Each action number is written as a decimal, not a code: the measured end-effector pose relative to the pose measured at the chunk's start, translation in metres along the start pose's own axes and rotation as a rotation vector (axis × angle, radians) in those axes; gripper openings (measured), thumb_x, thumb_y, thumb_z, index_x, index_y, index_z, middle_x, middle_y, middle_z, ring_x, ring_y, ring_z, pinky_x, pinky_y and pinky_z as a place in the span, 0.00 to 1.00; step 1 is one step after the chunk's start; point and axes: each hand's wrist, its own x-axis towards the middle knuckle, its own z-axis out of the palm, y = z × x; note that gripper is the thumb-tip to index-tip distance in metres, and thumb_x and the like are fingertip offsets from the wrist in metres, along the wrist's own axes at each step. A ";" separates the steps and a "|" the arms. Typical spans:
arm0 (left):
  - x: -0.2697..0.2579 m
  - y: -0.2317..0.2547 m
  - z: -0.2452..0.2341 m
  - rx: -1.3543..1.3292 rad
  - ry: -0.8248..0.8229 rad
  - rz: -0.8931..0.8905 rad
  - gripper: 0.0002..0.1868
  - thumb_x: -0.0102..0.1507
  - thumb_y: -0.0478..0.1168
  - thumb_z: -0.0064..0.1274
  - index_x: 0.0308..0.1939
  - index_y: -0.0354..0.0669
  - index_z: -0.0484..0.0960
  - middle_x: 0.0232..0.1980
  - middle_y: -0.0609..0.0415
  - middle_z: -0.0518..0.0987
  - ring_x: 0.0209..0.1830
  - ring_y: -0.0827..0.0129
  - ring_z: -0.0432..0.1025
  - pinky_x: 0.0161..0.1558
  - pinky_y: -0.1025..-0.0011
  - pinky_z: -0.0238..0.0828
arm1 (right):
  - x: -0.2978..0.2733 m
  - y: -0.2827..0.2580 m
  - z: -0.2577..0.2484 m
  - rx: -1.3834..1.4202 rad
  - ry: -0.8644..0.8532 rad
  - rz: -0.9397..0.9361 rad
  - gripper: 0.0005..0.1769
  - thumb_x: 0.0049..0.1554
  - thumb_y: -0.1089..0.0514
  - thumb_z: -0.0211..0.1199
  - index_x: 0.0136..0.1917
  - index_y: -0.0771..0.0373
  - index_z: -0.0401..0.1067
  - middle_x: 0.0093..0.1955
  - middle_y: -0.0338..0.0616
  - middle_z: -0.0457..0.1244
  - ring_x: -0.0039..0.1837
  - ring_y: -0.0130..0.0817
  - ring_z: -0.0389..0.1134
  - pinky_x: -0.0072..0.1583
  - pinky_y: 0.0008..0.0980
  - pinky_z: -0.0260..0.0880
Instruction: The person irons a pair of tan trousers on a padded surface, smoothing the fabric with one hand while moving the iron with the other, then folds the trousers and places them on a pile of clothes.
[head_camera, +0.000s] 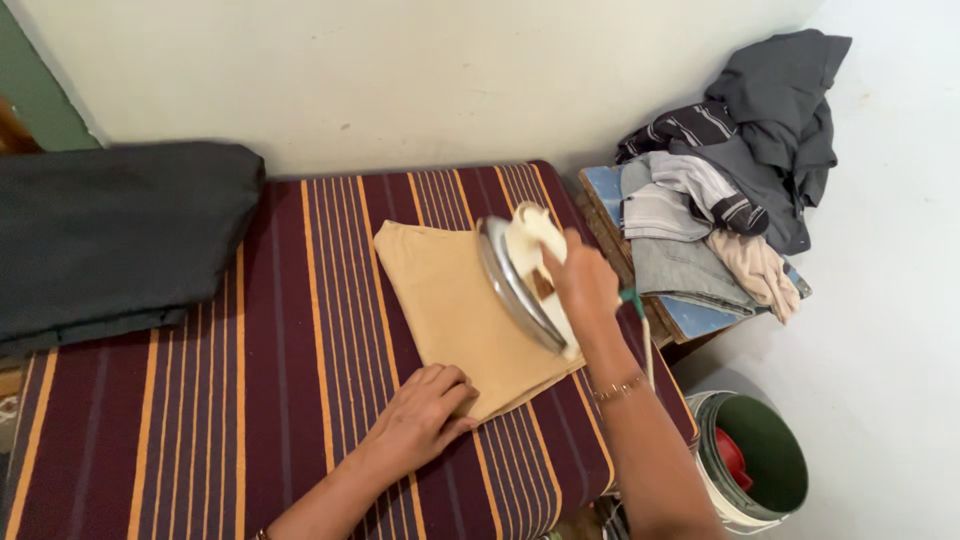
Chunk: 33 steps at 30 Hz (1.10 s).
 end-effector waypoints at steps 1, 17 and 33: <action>-0.001 -0.001 -0.002 -0.016 -0.016 -0.012 0.16 0.57 0.42 0.66 0.44 0.38 0.80 0.46 0.51 0.75 0.51 0.59 0.70 0.54 0.61 0.67 | 0.016 -0.002 0.007 0.019 0.016 0.031 0.25 0.61 0.36 0.60 0.55 0.60 0.70 0.44 0.61 0.70 0.49 0.62 0.71 0.51 0.58 0.71; -0.006 -0.004 -0.001 -0.006 0.008 -0.028 0.21 0.55 0.43 0.67 0.47 0.38 0.81 0.50 0.48 0.76 0.55 0.55 0.70 0.57 0.58 0.66 | -0.097 0.042 -0.048 0.075 -0.250 0.022 0.27 0.58 0.37 0.59 0.62 0.56 0.69 0.43 0.61 0.70 0.48 0.60 0.72 0.51 0.55 0.71; -0.001 -0.005 -0.006 -0.028 -0.003 0.019 0.20 0.55 0.43 0.67 0.46 0.38 0.82 0.48 0.51 0.77 0.53 0.58 0.71 0.56 0.60 0.67 | 0.038 0.029 0.013 0.186 -0.013 -0.003 0.26 0.59 0.39 0.61 0.55 0.64 0.70 0.48 0.63 0.69 0.54 0.63 0.70 0.54 0.57 0.69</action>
